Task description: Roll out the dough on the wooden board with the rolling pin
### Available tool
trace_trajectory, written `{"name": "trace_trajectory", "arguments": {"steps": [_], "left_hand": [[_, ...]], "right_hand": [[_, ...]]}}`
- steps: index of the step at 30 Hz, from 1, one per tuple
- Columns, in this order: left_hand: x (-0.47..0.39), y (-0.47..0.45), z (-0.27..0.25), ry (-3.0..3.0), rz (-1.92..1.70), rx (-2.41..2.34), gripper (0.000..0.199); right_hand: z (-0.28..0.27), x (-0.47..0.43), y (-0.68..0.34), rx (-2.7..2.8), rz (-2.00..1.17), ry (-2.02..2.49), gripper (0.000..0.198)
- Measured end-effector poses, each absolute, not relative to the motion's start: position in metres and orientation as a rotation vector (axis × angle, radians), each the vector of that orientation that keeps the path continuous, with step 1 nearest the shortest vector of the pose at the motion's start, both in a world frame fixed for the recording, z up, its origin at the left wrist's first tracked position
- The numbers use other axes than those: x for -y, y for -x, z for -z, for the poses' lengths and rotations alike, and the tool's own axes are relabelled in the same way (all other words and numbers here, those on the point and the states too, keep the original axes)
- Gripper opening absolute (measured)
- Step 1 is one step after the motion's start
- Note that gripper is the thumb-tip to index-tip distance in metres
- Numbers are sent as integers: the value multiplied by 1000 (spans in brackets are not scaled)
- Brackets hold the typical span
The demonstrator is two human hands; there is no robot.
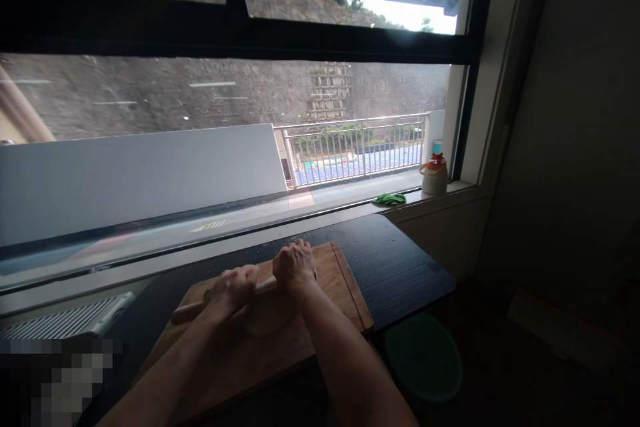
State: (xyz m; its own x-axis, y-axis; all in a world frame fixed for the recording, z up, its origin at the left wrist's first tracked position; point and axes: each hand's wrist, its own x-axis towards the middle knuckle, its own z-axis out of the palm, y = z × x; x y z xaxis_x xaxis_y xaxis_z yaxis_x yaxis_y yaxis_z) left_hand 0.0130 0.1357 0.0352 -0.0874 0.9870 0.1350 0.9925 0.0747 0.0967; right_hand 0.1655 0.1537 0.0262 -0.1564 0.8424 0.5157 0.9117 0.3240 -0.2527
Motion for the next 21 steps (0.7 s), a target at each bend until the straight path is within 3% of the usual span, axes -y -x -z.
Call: {"name": "trace_trajectory", "arguments": {"steps": [7,21], "left_hand": [[-160,-11,-40,2135,204,2352,46],[-101,-14,-17,2132,311,2015,44]], "right_hand": [[-27,-175,-164,2041,136,1566,30],[-18,-124,-169,1982,58,1665,35]]}}
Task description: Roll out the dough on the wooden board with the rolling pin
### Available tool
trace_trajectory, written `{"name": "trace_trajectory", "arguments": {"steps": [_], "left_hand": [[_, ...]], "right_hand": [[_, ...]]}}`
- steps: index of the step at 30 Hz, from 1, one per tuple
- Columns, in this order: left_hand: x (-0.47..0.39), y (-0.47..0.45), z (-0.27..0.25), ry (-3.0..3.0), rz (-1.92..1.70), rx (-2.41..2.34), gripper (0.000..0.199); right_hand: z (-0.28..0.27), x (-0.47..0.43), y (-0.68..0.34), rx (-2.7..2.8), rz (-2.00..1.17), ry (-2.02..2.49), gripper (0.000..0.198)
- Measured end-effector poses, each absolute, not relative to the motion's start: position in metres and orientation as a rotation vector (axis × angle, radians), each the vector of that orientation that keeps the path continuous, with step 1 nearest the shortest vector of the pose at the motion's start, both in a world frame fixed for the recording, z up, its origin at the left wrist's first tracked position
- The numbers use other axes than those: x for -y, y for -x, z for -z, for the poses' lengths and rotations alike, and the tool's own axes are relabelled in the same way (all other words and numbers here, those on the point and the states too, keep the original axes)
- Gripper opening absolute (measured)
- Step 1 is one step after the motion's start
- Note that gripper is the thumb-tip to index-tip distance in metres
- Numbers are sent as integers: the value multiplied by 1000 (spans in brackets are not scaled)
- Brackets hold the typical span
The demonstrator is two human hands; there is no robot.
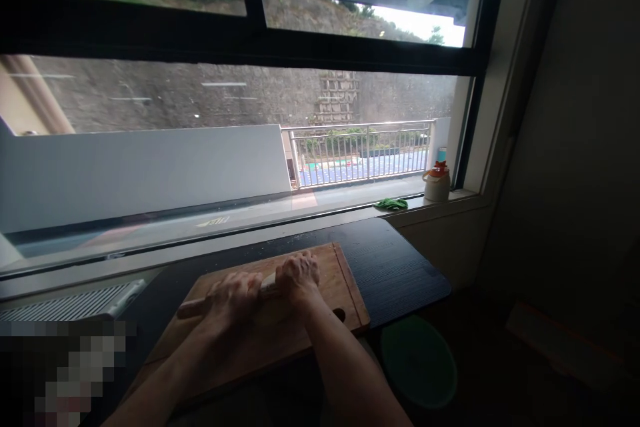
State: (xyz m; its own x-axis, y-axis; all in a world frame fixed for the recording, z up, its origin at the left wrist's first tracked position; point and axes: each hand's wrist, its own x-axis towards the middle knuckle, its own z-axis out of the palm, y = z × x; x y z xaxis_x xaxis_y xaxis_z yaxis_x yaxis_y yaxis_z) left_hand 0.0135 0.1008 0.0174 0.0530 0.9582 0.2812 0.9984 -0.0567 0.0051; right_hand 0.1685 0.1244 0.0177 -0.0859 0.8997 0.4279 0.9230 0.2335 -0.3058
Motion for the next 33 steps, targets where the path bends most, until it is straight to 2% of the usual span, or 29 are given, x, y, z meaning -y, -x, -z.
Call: {"name": "trace_trajectory", "arguments": {"steps": [11,19,28,33], "left_hand": [[-157,-9,-33,2146,210,2281,51],[-195,-3,-26,2138,216,2407,44],[-158,-7,-33,2194,161,2275,46],[-120,-10,-25,2180,284,2050,40]], "right_hand": [[-26,-173,-166,2045,62,1678,32],[-33,-200,-160,2160,100,1599,27],[-24,-164,-167,2065,28,1696,32],[-20,-137,-168,2017,12,1719,39]]}}
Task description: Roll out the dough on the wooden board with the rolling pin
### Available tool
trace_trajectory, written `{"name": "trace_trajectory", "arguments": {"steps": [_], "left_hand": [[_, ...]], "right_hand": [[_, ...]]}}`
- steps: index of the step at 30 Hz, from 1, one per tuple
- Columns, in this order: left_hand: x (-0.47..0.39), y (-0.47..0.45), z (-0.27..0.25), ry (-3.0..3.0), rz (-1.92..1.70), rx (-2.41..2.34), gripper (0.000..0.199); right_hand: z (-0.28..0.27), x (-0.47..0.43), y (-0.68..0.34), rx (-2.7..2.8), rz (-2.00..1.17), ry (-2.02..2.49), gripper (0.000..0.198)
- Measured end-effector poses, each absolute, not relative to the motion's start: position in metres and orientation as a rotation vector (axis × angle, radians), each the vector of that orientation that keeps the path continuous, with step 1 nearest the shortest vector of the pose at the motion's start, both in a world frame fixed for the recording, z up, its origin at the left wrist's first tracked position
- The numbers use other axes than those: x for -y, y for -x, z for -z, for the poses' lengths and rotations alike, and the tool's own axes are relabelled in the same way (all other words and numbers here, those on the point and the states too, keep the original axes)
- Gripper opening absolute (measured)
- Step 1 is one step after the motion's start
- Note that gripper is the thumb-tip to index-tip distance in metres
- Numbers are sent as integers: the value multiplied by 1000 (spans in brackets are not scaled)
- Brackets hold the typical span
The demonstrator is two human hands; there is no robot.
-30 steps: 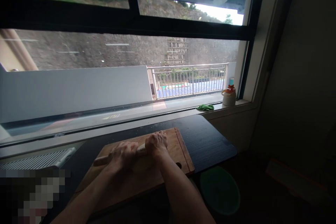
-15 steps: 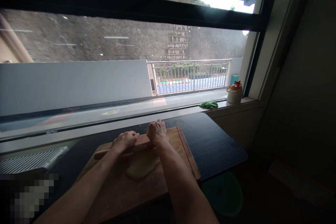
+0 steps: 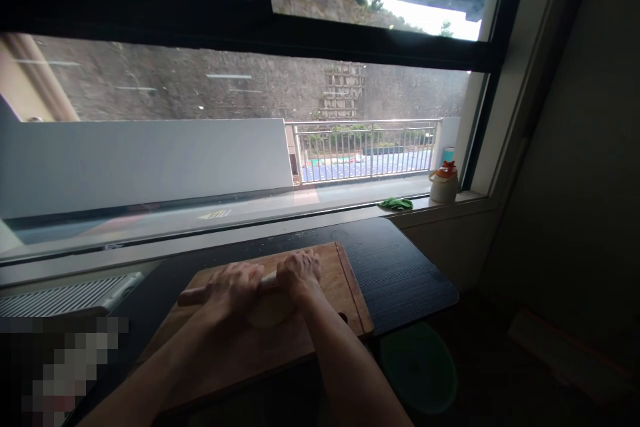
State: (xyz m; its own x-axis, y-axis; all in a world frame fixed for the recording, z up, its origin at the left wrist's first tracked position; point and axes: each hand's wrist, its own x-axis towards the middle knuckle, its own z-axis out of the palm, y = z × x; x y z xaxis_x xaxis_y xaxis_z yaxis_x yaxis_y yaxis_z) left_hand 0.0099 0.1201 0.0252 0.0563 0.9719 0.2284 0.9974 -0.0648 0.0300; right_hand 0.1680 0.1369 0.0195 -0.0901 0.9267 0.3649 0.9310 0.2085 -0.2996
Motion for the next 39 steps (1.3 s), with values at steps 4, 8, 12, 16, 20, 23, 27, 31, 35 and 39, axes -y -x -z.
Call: {"name": "trace_trajectory", "arguments": {"steps": [4,8,12,16,20,23,27,31,35,39], "left_hand": [[-112,-12,-23,2125,318,1997,41],[-133,-10,-28,2129,226,2090,47],[-168,-6,-28,2107,188,2217,50],[-194,-1,-24,2105,201,2292,46],[-205,1,-22,2103,160,2368,45],[-203,0,-23,2132,57,2432,47],[-188,-3,-30,2182,5,2373,50],[-161,-7,-37,2218,-4,2241,46],[-133,-12,-39,2201,17,2145,40],[-124,-15,-37,2167,45,2171,41]], "right_hand": [[-19,-136,-167,1997,5,1723,38],[-22,-154,-167,2002,9,1708,36],[-24,-179,-165,2022,22,1711,33],[-26,-201,-162,2066,33,1709,30],[-26,-210,-160,2102,23,1694,29],[-25,-208,-161,2094,-32,1735,30],[-22,-193,-166,2044,-115,1812,30],[-21,-164,-170,1991,-104,1811,32],[-20,-142,-171,1969,-115,1796,35],[-22,-141,-171,1964,-193,1825,37]]}}
